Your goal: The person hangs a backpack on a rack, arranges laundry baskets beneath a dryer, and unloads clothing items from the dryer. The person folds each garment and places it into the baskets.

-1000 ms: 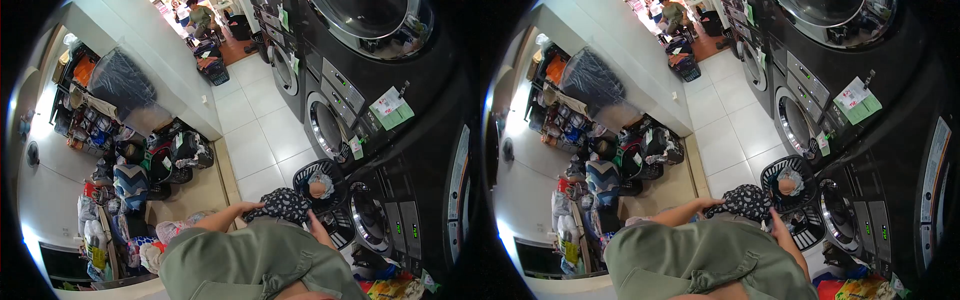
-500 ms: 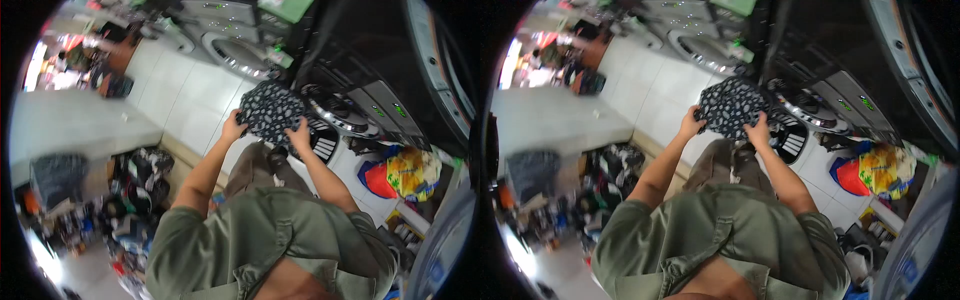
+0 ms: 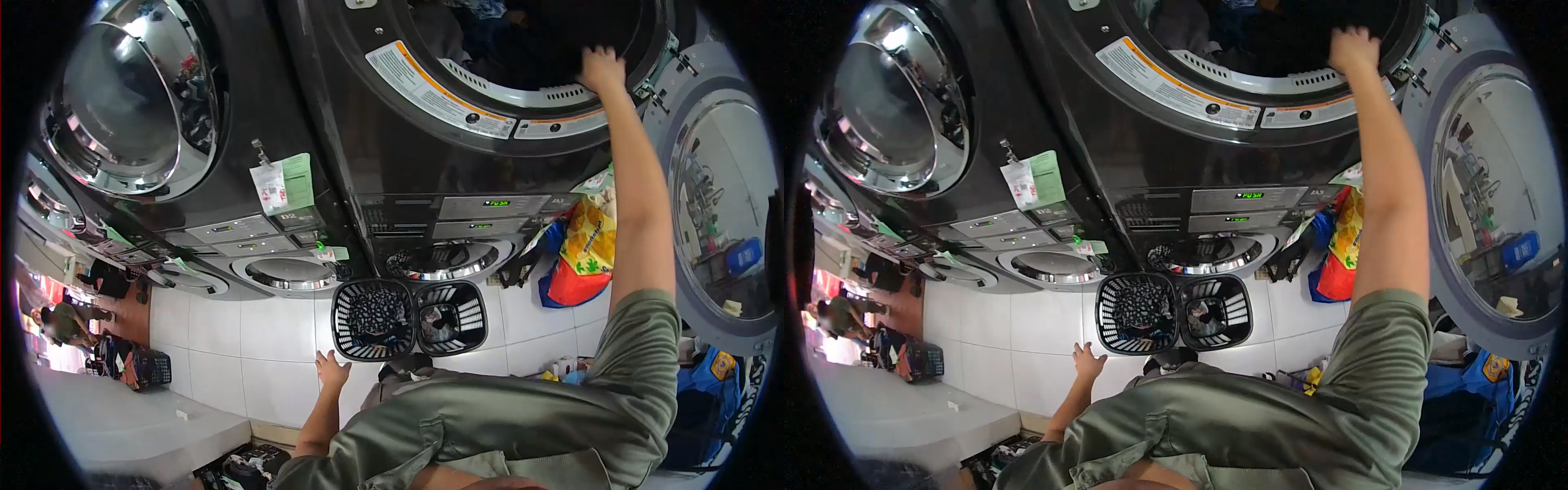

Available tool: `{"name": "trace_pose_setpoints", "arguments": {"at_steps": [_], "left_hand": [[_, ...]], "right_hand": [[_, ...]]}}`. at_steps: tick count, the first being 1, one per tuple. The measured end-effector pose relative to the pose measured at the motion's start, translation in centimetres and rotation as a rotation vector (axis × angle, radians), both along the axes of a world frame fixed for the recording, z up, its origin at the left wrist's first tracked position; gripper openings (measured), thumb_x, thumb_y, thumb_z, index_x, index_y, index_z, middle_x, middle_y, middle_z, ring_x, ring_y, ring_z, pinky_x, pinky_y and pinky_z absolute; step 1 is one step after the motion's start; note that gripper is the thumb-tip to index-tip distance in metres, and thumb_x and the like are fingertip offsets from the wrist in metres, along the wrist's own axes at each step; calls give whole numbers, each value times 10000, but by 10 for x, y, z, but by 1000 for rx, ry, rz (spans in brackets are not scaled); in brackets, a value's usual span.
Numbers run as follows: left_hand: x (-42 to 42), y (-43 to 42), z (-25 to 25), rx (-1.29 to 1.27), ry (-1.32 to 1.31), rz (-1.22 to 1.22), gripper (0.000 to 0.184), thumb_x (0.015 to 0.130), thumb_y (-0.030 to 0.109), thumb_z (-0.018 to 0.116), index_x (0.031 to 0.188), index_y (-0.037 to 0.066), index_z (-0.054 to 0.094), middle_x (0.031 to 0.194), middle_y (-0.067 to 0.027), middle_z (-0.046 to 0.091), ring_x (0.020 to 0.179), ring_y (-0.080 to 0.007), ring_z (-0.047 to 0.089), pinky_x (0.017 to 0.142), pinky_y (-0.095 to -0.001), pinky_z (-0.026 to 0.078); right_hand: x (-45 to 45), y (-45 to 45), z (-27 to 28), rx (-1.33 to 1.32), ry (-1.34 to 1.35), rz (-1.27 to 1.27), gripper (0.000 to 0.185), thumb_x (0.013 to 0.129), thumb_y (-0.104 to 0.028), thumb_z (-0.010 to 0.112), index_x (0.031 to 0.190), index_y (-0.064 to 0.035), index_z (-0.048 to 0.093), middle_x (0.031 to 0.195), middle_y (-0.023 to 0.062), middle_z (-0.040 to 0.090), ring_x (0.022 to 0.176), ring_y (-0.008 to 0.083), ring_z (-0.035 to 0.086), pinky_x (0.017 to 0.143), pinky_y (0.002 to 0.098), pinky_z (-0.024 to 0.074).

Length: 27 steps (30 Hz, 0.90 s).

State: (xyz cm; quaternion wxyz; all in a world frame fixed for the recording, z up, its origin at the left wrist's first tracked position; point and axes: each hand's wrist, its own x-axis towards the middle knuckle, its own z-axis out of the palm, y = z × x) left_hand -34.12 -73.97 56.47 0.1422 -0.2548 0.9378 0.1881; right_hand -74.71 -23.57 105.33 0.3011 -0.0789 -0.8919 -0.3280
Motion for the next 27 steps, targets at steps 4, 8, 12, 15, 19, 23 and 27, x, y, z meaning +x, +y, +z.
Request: {"name": "trace_pose_setpoints", "arguments": {"at_steps": [4, 8, 12, 15, 19, 23, 27], "left_hand": [[-19, 0, -2, 405, 186, -42, 489, 672, 248, 668, 1052, -20, 513, 1032, -197, 542, 964, -302, 523, 819, -343, 417], [-77, 60, 60, 1102, 324, -21, 337, 763, 114, 600, 1051, -29, 501, 1005, -125, 565, 941, -194, 533, 828, -286, 411], [-137, 139, 197, 1617, 383, -415, 589, 761, 77, 601, 1258, 15, 291, 1259, -129, 379, 1133, -221, 391, 934, -333, 325], [-160, 182, 249, 1506, 920, -481, 637, 761, 156, 614, 1273, 10, 265, 1270, -115, 365, 1140, -203, 381, 931, -313, 330], [-160, 171, 237, 1684, -6, -326, 592, 821, 363, 507, 1259, 13, 319, 1245, -127, 401, 1102, -196, 436, 906, -315, 371], [-117, 156, 208, 2069, -539, -151, 836, 717, 621, 471, 1254, -2, 323, 1283, -165, 351, 1145, -249, 396, 955, -370, 328], [-84, 154, 197, 2367, -485, 24, 924, 624, 629, 565, 1266, 17, 306, 1271, -189, 350, 1167, -299, 360, 974, -413, 293]], "right_hand": [[-9, 25, -10, -275, 38, 239, 313, 797, -371, 491, 921, -100, 586, 852, 131, 598, 843, 320, 553, 729, 425, 439], [97, -67, -36, -728, 459, 897, 244, 829, -286, 505, 751, -55, 502, 610, 169, 506, 590, 375, 499, 507, 398, 393], [228, -150, -97, -1546, -106, 1013, 210, 849, -166, 497, 711, -8, 483, 638, -7, 426, 622, 72, 397, 574, 224, 355], [290, -181, -137, -2512, -507, 1020, 177, 864, -196, 485, 825, -28, 523, 759, -30, 519, 696, 45, 465, 641, 210, 394], [344, -171, -153, -3108, -635, 741, 310, 848, -265, 503, 1027, -14, 534, 954, 56, 590, 849, 136, 562, 764, 271, 447], [331, -133, -170, -3338, -47, 386, 372, 828, -326, 513, 1029, -14, 540, 1027, 118, 574, 934, 241, 555, 853, 386, 418], [314, -94, -239, -3660, 58, 470, 389, 896, -294, 350, 1100, 14, 471, 1126, 171, 503, 1056, 302, 470, 941, 440, 333]]}}
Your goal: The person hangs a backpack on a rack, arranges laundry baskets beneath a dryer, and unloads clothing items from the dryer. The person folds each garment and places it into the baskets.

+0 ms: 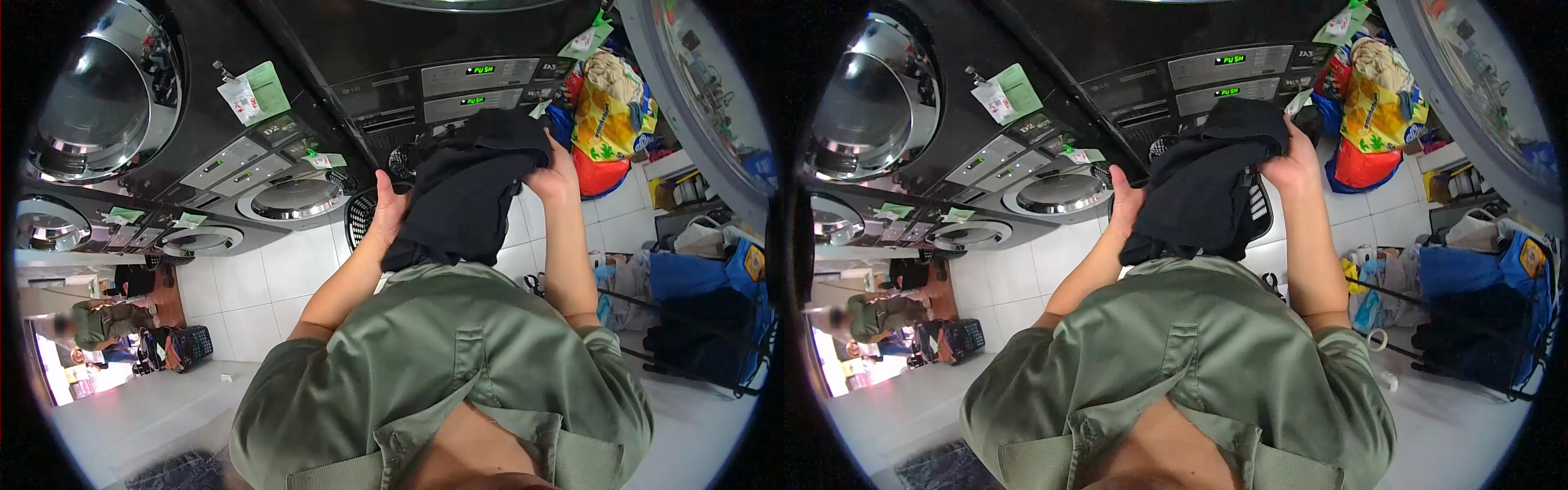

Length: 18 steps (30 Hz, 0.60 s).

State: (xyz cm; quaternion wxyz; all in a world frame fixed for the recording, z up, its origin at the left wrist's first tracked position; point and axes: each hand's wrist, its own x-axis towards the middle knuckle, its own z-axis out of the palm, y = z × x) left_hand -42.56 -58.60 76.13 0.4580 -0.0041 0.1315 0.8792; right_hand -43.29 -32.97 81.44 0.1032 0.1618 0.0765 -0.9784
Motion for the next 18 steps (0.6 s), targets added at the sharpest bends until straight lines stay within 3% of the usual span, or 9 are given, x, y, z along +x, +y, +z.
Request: {"name": "trace_pose_setpoints", "arguments": {"at_steps": [1, 2, 3, 5, 6, 7, 13, 15, 18], "left_hand": [[4, 2, 4, -3, 74, 84, 839, 683, 539, 601, 1266, 16, 301, 1261, -189, 359, 1151, -295, 383, 957, -410, 320], [5, 3, 9, -546, 345, 91, 573, 752, 262, 599, 1210, 2, 374, 1162, -162, 459, 1057, -246, 478, 880, -364, 407], [0, 5, 15, -545, 344, 81, 573, 752, 262, 599, 1210, 2, 374, 1162, -162, 459, 1057, -246, 478, 880, -364, 407], [-16, 11, 19, -837, 389, -14, 387, 757, 72, 496, 1133, -5, 449, 1052, -124, 536, 944, -193, 542, 778, -306, 461], [-23, 10, 19, -693, 353, 26, 321, 784, 131, 528, 1073, -5, 493, 981, -99, 570, 896, -166, 554, 764, -267, 452], [-30, 13, 19, -693, 364, 26, 321, 784, 131, 528, 1073, -5, 493, 981, -99, 570, 896, -166, 554, 764, -267, 452], [-29, 7, 64, -1100, 537, 237, 772, 729, 289, 652, 1245, -109, 237, 1161, -209, 457, 1034, -216, 486, 878, -253, 372], [-83, -33, 8, -1005, 461, 217, 725, 722, 256, 658, 1230, -88, 271, 1152, -220, 457, 1029, -250, 491, 850, -326, 419], [-83, -55, 46, -703, 335, 117, 755, 699, 241, 675, 1239, -72, 252, 1233, -239, 365, 1121, -297, 405, 905, -375, 363]], "right_hand": [[2, 0, -3, 110, -126, -94, 395, 905, -290, 320, 1106, 19, 460, 1134, 177, 495, 1069, 303, 459, 950, 444, 322], [3, 3, -8, 113, -120, -100, 449, 883, -363, 365, 1100, 18, 464, 1116, 167, 508, 1074, 296, 456, 954, 430, 317], [2, 9, -24, 112, -125, -108, 449, 883, -363, 365, 1100, 18, 464, 1116, 167, 508, 1074, 296, 456, 954, 430, 317], [5, 21, -57, 119, 554, 79, 447, 869, -393, 395, 1134, -37, 453, 1121, 115, 503, 1033, 242, 465, 904, 383, 353], [27, -21, -4, 647, -22, -22, 529, 825, -465, 449, 1159, -55, 432, 1127, 80, 484, 1011, 205, 458, 886, 333, 350], [31, -37, -32, 956, 86, -153, 550, 794, -405, 540, 1191, -51, 400, 1143, 61, 473, 1027, 171, 448, 878, 312, 356], [51, -54, -21, 1230, 158, 158, 352, 747, -196, 634, 989, 40, 535, 887, 78, 594, 746, 149, 579, 687, 261, 466], [43, -36, -13, 1244, 112, 138, 331, 756, -201, 626, 982, 24, 537, 871, 69, 599, 724, 134, 579, 657, 248, 469], [34, -37, 3, 1073, 25, 108, 270, 794, -242, 573, 948, -22, 545, 768, 58, 601, 629, 144, 578, 432, 251, 419]]}}
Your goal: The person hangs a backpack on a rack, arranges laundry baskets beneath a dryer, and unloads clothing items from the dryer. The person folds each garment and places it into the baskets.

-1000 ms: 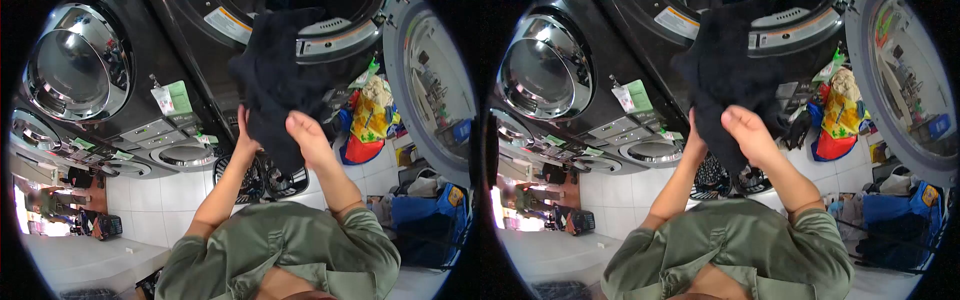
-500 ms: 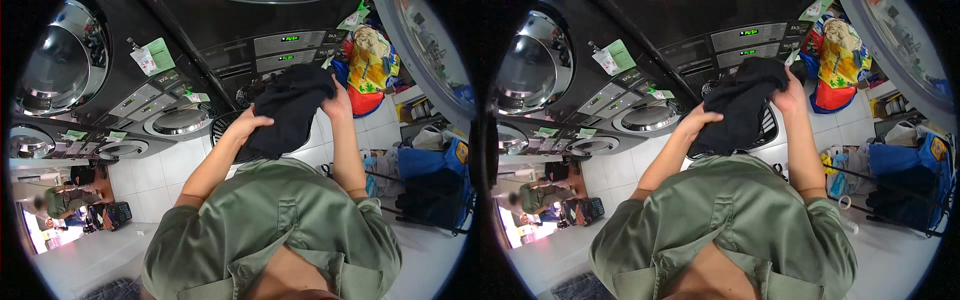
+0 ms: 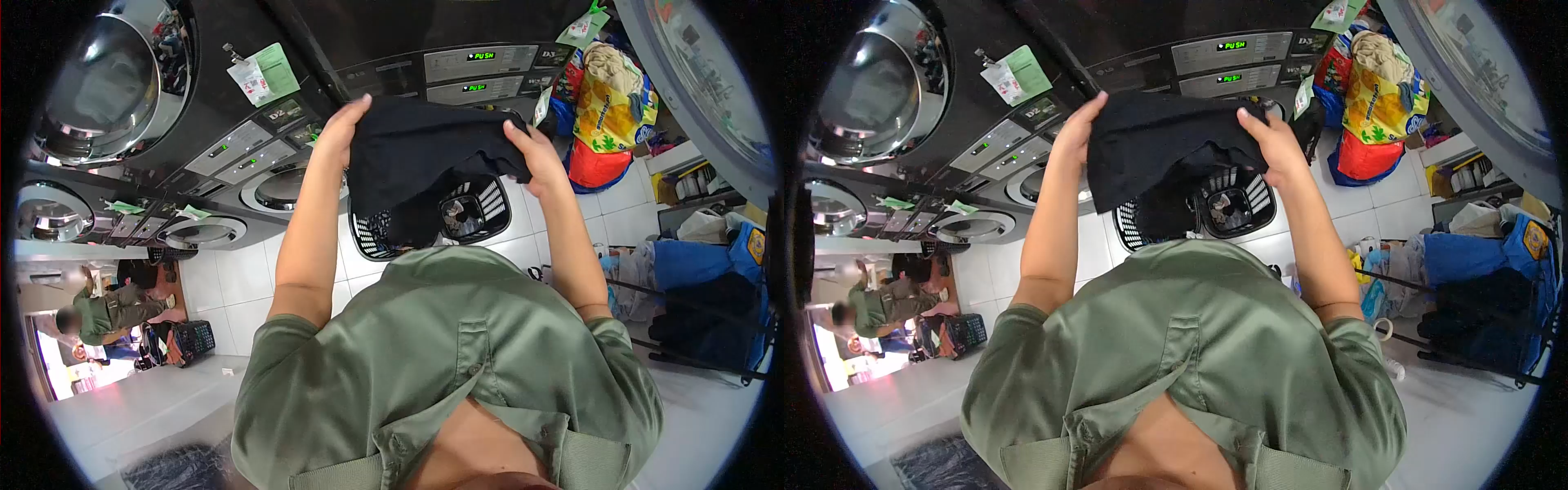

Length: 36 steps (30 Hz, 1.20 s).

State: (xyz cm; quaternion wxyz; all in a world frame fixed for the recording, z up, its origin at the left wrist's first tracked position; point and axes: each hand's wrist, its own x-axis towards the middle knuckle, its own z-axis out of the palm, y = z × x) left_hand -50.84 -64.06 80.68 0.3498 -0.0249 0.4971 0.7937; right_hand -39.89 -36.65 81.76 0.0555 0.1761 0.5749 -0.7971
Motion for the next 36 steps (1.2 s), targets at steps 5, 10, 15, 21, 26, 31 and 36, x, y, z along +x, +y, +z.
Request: {"name": "trace_pose_setpoints", "arguments": {"at_steps": [5, 10, 15, 21, 26, 31, 36], "left_hand": [[85, 48, 15, -961, 1478, 129, 606, 496, 124, 702, 1061, 81, 484, 1121, -133, 493, 1050, -279, 465, 918, -385, 323], [40, 14, -70, -770, 963, 265, 209, 680, 56, 590, 879, -3, 571, 770, -109, 612, 697, -196, 582, 651, -275, 446], [16, 27, -8, -481, 864, 421, 196, 780, 125, 554, 906, -23, 586, 790, -75, 612, 726, -122, 547, 679, -241, 425], [21, 72, 58, -497, 1079, -17, 232, 764, 227, 587, 827, 7, 621, 657, -75, 602, 618, -128, 548, 594, -251, 426], [14, 25, 36, -1336, 1395, -54, 211, 658, 211, 608, 849, 125, 634, 772, -101, 609, 759, -279, 579, 655, -356, 461], [0, -50, -6, -1700, 1166, 218, 227, 642, 71, 525, 837, 125, 628, 795, -133, 591, 801, -298, 569, 684, -394, 455], [25, -124, -34, -1549, 941, 506, 226, 597, -9, 474, 748, 69, 624, 781, -168, 588, 771, -323, 563, 684, -387, 447]], "right_hand": [[-14, -37, 22, -636, -174, 310, 190, 795, -273, 572, 856, -95, 545, 718, 8, 587, 579, 124, 556, 368, 231, 342], [-32, 2, 40, -592, -171, 163, 97, 785, -183, 584, 775, -102, 532, 671, 9, 569, 509, 99, 520, 351, 195, 332], [-36, 24, 29, 857, 338, -77, 574, 655, -296, 703, 1077, 10, 461, 946, 114, 565, 766, 209, 582, 628, 276, 469], [-53, -30, 13, 1222, 404, 13, 285, 672, -246, 577, 905, -82, 596, 806, 160, 601, 787, 325, 571, 697, 371, 448], [-59, 11, 12, 756, 564, -125, 322, 629, 82, 399, 864, -17, 596, 791, 30, 591, 797, 107, 527, 760, 200, 380], [-49, 39, 19, 1436, 684, -422, 329, 642, -18, 469, 922, -132, 599, 872, 143, 585, 803, 315, 566, 677, 370, 454], [-59, 91, -66, 1714, 288, -322, 230, 667, -55, 485, 854, -115, 605, 840, 130, 563, 780, 336, 552, 673, 416, 440]]}}
